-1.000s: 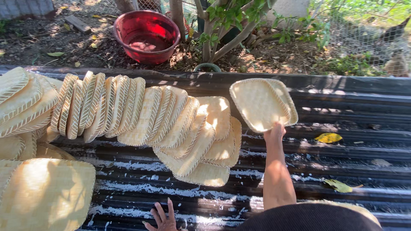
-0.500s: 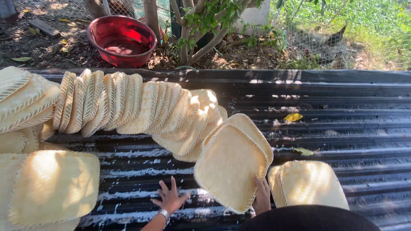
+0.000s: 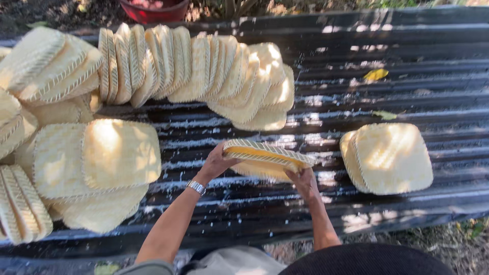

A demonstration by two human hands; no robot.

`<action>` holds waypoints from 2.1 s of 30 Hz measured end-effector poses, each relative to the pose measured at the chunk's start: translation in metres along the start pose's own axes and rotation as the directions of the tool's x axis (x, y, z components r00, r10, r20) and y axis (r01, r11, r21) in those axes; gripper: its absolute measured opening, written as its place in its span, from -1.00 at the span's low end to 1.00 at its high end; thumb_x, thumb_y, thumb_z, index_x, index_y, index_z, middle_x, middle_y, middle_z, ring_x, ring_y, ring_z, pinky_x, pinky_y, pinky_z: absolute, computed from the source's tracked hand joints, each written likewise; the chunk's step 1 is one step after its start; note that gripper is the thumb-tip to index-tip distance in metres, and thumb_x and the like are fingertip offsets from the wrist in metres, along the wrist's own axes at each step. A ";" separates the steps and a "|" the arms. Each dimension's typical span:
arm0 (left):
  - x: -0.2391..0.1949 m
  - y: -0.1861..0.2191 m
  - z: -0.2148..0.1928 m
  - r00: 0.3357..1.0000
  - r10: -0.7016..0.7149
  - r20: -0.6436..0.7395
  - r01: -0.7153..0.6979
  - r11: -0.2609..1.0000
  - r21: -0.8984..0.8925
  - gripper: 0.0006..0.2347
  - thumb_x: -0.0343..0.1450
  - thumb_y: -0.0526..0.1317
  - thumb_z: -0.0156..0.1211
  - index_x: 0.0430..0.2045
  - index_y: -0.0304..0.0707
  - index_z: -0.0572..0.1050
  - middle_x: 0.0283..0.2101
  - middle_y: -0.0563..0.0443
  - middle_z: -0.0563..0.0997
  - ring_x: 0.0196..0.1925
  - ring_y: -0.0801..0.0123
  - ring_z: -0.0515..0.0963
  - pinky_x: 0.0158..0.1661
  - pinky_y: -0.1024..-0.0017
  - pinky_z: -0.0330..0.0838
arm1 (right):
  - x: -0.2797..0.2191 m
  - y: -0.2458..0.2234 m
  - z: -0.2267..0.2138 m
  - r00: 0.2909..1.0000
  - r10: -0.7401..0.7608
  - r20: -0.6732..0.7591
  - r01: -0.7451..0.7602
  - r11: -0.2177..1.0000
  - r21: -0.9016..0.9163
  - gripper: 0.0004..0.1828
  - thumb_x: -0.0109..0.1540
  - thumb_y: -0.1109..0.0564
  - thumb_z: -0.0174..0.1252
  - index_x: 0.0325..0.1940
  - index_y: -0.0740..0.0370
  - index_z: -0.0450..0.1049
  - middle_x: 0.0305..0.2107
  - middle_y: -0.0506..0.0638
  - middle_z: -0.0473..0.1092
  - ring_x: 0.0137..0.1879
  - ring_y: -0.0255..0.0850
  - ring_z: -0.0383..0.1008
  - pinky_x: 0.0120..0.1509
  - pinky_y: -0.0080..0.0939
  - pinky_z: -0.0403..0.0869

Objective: The person picks up woven bamboo trays from a large pile on a truck bed and stacks them into organized groups, occasionally cleaning or dusting them by hand.

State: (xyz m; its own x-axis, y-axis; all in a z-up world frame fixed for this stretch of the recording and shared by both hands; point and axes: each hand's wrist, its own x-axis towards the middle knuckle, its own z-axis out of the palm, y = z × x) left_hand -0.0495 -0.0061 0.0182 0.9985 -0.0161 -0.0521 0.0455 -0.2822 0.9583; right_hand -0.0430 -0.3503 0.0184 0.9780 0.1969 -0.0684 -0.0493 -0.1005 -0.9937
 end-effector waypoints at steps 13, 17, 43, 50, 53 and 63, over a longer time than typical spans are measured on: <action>-0.041 -0.029 0.020 0.934 0.319 -0.160 -0.303 0.946 0.120 -0.86 0.39 -0.31 0.33 -0.23 -0.33 0.60 -0.18 -0.11 0.67 -0.15 0.10 0.67 -0.13 0.29 0.53 | -0.061 0.002 0.004 0.915 -0.134 -0.382 -0.163 0.741 -0.651 -0.24 0.22 0.10 0.23 0.43 0.35 0.11 0.05 0.25 0.40 0.11 0.09 0.50 0.20 -0.02 0.51; -0.047 0.012 0.031 0.954 0.231 -0.188 -0.223 0.973 0.064 -0.85 0.39 -0.33 0.29 -0.20 -0.33 0.59 -0.21 -0.13 0.67 -0.17 0.11 0.69 -0.15 0.30 0.54 | -0.083 -0.024 0.030 0.879 0.462 -0.122 -0.365 0.814 0.452 -0.36 0.25 -0.19 0.15 0.26 0.25 0.30 -0.12 0.15 0.47 -0.03 0.03 0.54 0.06 0.15 0.54; -0.042 0.063 0.139 0.838 0.350 0.420 -0.485 0.829 0.279 -0.32 0.37 -0.13 0.32 0.38 -0.26 0.12 0.30 -0.26 0.40 0.31 -0.05 0.41 0.24 0.23 0.33 | -0.076 -0.040 -0.276 0.751 0.039 -0.660 0.473 0.666 0.577 -0.23 0.19 0.25 0.13 0.50 0.36 0.16 0.25 0.18 0.36 0.33 0.07 0.42 0.46 0.11 0.41; -0.077 -0.013 0.118 0.938 -0.071 0.338 -0.096 0.887 0.452 -0.38 0.37 -0.12 0.28 0.34 -0.25 0.20 0.18 -0.26 0.51 0.17 0.04 0.54 0.15 0.24 0.42 | -0.052 0.040 -0.345 0.665 0.256 -0.701 0.375 0.697 0.611 -0.25 0.20 0.21 0.25 0.46 0.33 0.19 0.23 0.16 0.39 0.28 0.09 0.46 0.41 0.15 0.46; -0.097 -0.036 0.109 0.957 -0.141 0.254 0.012 0.892 0.451 -0.38 0.35 -0.13 0.28 0.32 -0.24 0.22 0.13 -0.26 0.55 0.16 0.04 0.56 0.12 0.25 0.43 | -0.051 0.065 -0.341 0.537 0.306 -0.786 0.385 0.740 0.551 -0.27 0.16 0.28 0.32 0.39 0.38 0.24 0.18 0.18 0.40 0.23 0.10 0.50 0.34 0.16 0.52; -0.117 -0.087 0.109 0.987 -0.128 0.097 0.044 0.796 0.603 -0.38 0.36 -0.06 0.26 0.32 -0.25 0.23 0.28 -0.32 0.37 0.30 -0.09 0.37 0.27 0.17 0.27 | -0.033 0.062 -0.310 0.129 -0.296 -0.947 -0.201 0.927 -0.317 -0.47 0.32 0.15 0.33 0.15 0.60 0.27 0.01 0.30 0.27 0.09 0.16 0.37 0.18 0.21 0.46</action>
State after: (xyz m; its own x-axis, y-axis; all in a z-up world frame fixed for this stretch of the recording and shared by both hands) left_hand -0.1732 -0.0836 -0.0901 0.9768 -0.0730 -0.2012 0.0618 -0.8039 0.5915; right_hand -0.0151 -0.6653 -0.0130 0.3322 -0.8681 0.3688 -0.1779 -0.4416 -0.8794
